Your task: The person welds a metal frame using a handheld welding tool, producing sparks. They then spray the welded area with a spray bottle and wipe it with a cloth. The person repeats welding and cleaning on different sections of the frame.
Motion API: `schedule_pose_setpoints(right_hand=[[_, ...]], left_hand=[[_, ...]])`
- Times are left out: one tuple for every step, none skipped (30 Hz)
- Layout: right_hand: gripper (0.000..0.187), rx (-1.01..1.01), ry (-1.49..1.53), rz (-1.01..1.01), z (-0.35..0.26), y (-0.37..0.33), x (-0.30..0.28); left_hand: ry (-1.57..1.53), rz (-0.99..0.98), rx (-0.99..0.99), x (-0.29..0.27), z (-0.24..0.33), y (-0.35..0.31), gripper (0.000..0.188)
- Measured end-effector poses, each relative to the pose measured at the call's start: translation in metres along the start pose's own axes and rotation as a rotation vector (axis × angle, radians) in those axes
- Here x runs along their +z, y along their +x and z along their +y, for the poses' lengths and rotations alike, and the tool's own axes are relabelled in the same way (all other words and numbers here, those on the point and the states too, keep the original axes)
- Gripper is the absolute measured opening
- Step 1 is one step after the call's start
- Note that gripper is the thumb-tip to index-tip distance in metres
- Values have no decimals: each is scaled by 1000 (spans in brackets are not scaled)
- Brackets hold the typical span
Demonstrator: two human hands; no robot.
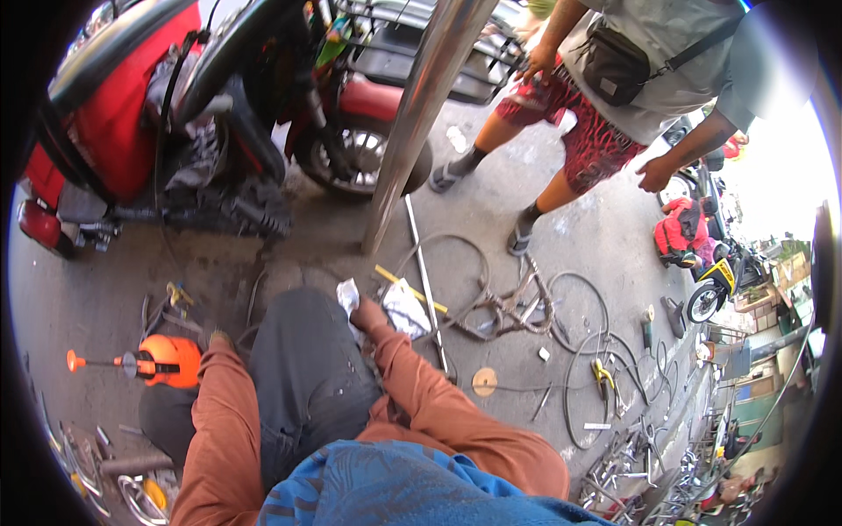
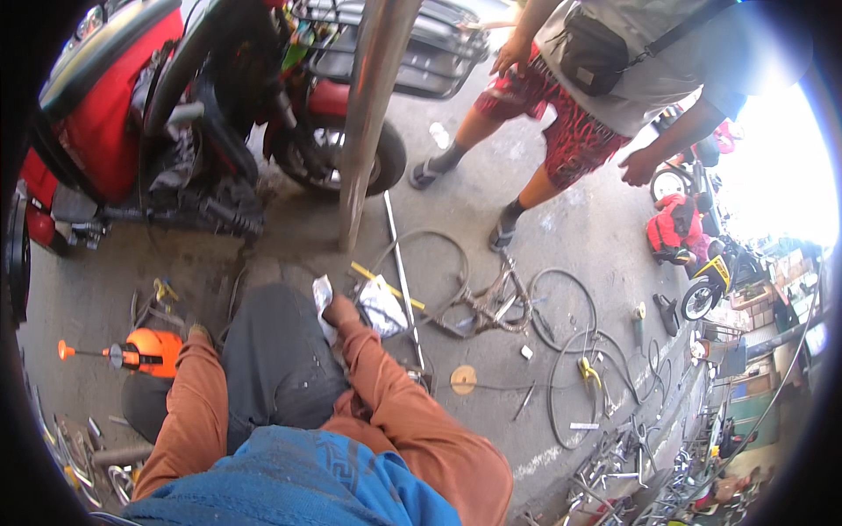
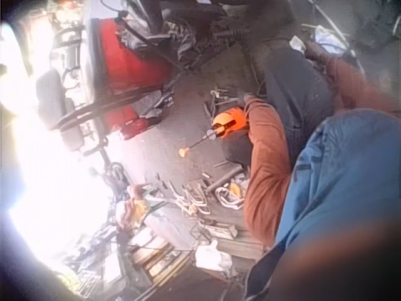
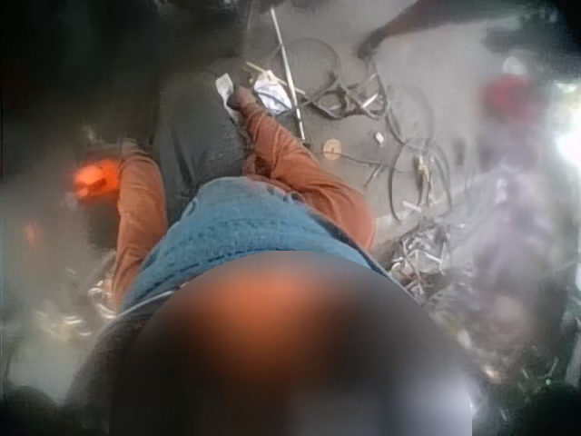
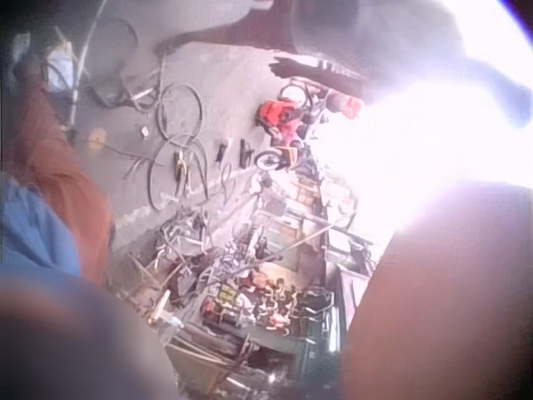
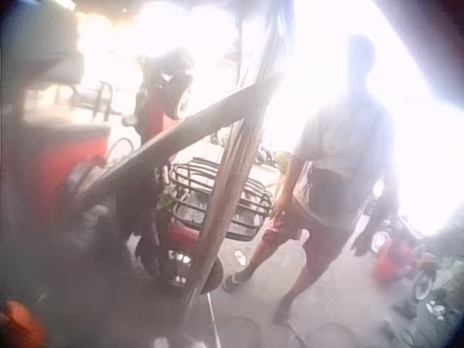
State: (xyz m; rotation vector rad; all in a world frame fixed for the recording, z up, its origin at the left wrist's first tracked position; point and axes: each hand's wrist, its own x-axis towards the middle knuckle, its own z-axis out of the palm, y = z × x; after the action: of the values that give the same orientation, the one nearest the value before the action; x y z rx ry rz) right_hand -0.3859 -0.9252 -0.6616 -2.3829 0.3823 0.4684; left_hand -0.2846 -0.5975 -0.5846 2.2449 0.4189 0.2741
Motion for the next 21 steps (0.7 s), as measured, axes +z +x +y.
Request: schedule_pose_setpoints(right_hand=[[42,6,-3,4,1,0,1],[41,-15,-37,2,1,1,0],[40,-36,-79,48,1,-1,0],[39,-44,-109,75,-3,-2,-3],[39,-44,-102,108,-9,-5,-7],[37,-110,-61,160,-18,-10,-14],[36,-177,54,186,-28,-19,-23],[35,-172,168,227,-44,-24,-36],[34,-288,211,345,-63,-29,-49],[33,-352,237,455,-82,-37,-64],[32,-452,371,468,-103,-43,-82],[31,-556,505,477,-126,-50,-100],[29,-597,574,472,-148,-58,-116],[28,-727,664,490,-170,-65,-130],[30,-765,609,595,-193,-71,-142],[33,-875,556,717,-214,-79,-152],[36,-863,510,772,-233,-88,-159],[40,-859,462,829,-251,-94,-165],[44,-877,411,908,-266,-99,-168],[55,-867,408,889,-280,-102,-170],[57,-901,358,879,-288,-104,-170]], left_hand=[[4,16,-46,-10,22,0,36],[7,37,-102,-19,41,-3,37],[13,67,-170,-31,55,-7,37],[26,112,-250,-48,64,-11,37],[43,176,-331,-66,74,-5,38],[59,251,-408,-94,68,-27,38],[71,325,-470,-120,66,-41,39],[70,399,-516,-142,67,-56,39],[-270,489,-458,-157,75,-57,40],[-606,563,-376,-169,88,-58,40],[-654,522,-268,-181,102,-64,36],[-700,475,-156,-194,120,-70,33],[-745,421,-44,-204,141,-77,31],[-790,363,72,-211,163,-85,29],[-864,281,273,-213,185,-95,29],[-914,210,198,-208,206,-106,29],[-994,118,208,-202,225,-116,32],[-1093,8,307,-195,240,-121,37],[-962,28,243,-185,254,-123,36],[-853,34,263,-172,264,-124,35],[-740,36,248,-160,270,-122,34]])
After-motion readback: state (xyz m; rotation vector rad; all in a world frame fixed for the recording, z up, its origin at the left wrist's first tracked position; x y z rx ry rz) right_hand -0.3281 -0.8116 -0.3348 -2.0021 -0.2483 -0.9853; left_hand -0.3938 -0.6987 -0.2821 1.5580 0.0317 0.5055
